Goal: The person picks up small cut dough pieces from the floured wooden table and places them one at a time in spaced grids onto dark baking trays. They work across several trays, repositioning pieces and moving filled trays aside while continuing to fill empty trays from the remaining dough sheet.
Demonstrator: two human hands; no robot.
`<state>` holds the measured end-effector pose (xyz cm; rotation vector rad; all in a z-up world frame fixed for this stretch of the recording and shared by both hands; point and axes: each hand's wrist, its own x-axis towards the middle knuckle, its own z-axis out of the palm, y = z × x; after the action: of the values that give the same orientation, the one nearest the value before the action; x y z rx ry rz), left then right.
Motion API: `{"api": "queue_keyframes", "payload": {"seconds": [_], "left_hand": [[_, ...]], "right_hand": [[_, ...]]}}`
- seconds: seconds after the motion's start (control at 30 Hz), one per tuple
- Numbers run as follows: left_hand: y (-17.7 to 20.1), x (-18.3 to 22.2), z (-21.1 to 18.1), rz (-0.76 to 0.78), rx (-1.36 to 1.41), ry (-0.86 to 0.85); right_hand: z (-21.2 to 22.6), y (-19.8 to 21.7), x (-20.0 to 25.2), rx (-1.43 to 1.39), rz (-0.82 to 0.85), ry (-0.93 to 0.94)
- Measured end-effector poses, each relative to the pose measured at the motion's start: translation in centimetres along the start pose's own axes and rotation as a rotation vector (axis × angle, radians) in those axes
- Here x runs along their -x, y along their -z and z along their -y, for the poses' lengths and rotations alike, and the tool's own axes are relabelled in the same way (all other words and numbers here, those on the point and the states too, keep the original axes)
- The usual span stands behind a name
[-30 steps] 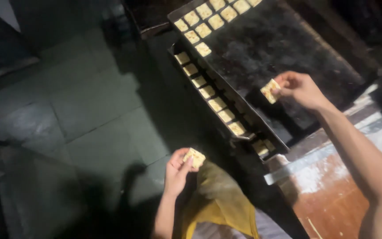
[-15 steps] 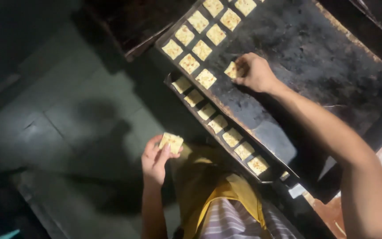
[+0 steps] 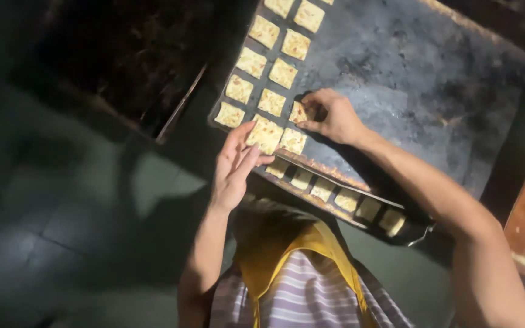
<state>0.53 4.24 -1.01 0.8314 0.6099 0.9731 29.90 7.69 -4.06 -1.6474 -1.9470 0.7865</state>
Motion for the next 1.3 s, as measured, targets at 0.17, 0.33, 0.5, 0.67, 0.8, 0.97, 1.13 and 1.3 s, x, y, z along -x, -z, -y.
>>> {"api": "queue_keyframes", "payload": {"seconds": [0.17,0.33,0.5,0.67,0.8,0.97,1.13,1.3], "left_hand": [[0.2,-5.0,1.0,0.096,-0.047,0.05],[-1.6,-9.2,2.1,0.309,-0.117,0.129],[-1.3,-7.5,-4.2,0.238,-0.359,0.392],[3.7,-3.6,-4.9,0.326,-0.102,0.086],[4.7,-1.6,-6.4,0.278,-0.103,0.185],[4.2,-0.4,-6.2,0.311,-0.092,0.27],[0.7,-0.5,-3.7,0.495,-0.2,0.315],[-5.8,0.4,0.2,0.743,-0.145,0.445]], "right_hand": [[3.8,2.0,0.1,0.004,-0.111,-0.115],[4.5,2.7,-0.1,-0.764,0.03,-0.297],[0.6,2.7,-2.4,-0.234,-0.033,-0.353],[-0.1,3.1,-2.8,0.264,-0.074,-0.062],[-0.7,2.5,-3.2,0.24,-0.067,-0.077],[-0.3,2.0,-3.1,0.226,-0.09,-0.067],[1.3,4.6,0.1,0.259,-0.21,0.088],[4.8,7.9,12.5,-0.175,-0.53,-0.086]]}}
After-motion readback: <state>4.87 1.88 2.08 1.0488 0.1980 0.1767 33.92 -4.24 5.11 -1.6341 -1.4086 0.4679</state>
